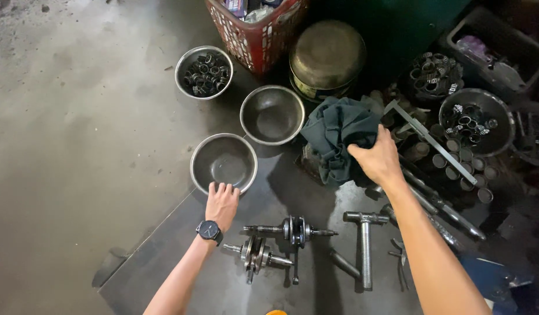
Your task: The person organizes, cleans, and inspects motorcycle engine components, specifically a crankshaft, using a dial gauge.
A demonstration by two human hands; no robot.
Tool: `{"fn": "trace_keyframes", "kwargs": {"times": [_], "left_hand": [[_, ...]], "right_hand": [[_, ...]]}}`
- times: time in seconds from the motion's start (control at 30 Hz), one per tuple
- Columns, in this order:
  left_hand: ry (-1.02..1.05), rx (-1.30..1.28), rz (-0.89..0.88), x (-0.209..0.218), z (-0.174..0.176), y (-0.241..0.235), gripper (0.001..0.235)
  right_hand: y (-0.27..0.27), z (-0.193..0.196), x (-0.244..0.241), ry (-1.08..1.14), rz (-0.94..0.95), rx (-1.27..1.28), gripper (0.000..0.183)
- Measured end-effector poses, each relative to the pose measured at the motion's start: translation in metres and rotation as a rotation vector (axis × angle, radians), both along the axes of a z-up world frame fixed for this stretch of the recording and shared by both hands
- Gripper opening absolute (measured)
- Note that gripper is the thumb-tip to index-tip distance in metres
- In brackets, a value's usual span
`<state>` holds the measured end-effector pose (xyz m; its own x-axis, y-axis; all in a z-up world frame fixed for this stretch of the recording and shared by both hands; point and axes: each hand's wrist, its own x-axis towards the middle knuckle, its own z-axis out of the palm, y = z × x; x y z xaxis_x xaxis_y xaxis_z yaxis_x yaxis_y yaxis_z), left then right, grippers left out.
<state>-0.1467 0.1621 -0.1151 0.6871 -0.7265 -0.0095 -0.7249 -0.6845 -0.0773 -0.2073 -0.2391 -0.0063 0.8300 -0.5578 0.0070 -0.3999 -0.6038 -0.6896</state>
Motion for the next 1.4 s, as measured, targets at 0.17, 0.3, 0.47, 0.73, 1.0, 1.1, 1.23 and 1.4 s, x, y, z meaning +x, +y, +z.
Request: {"fn": "trace_keyframes", "kwargs": {"times": [0.17, 0.3, 0.47, 0.73, 1.0, 1.1, 1.23, 1.4], "left_hand": [[-0.003, -0.25, 0.068, 0.026, 0.035, -0.063, 0.061], [-0.069, -0.295, -0.021, 0.071, -0.009, -0.12, 0.041], [-0.18, -0.177, -0.022, 0.102, -0.044, -0.157, 0.031], [-0.117, 0.006, -0.202, 0.11, -0.05, -0.157, 0.02], [-0.206, -0.066, -0.222, 0.111, -0.049, -0.161, 0.012], [-0.293, -0.116, -0.226, 0.112, -0.036, -0.161, 0.012], [-0.316, -0.234, -0.232, 0.114, -0.019, -0.165, 0.009], [-0.294, -0.202, -0.195, 0.103, 0.003, -0.153, 0.009]], "right_hand": [[0.006, -0.007, 0.004, 0.01, -0.024, -0.007, 0.074], [0.004, -0.013, 0.002, -0.013, -0.037, -0.07, 0.082], [0.012, 0.006, 0.004, 0.059, -0.055, 0.006, 0.078], [0.003, -0.019, 0.001, -0.014, -0.037, -0.078, 0.084], [0.01, -0.006, 0.002, -0.007, -0.035, -0.06, 0.073], [0.013, 0.0, 0.003, -0.009, -0.034, -0.053, 0.072], [0.016, 0.006, 0.005, 0.029, -0.062, -0.016, 0.073], [0.002, -0.025, 0.003, 0.002, -0.048, -0.076, 0.09]]}}
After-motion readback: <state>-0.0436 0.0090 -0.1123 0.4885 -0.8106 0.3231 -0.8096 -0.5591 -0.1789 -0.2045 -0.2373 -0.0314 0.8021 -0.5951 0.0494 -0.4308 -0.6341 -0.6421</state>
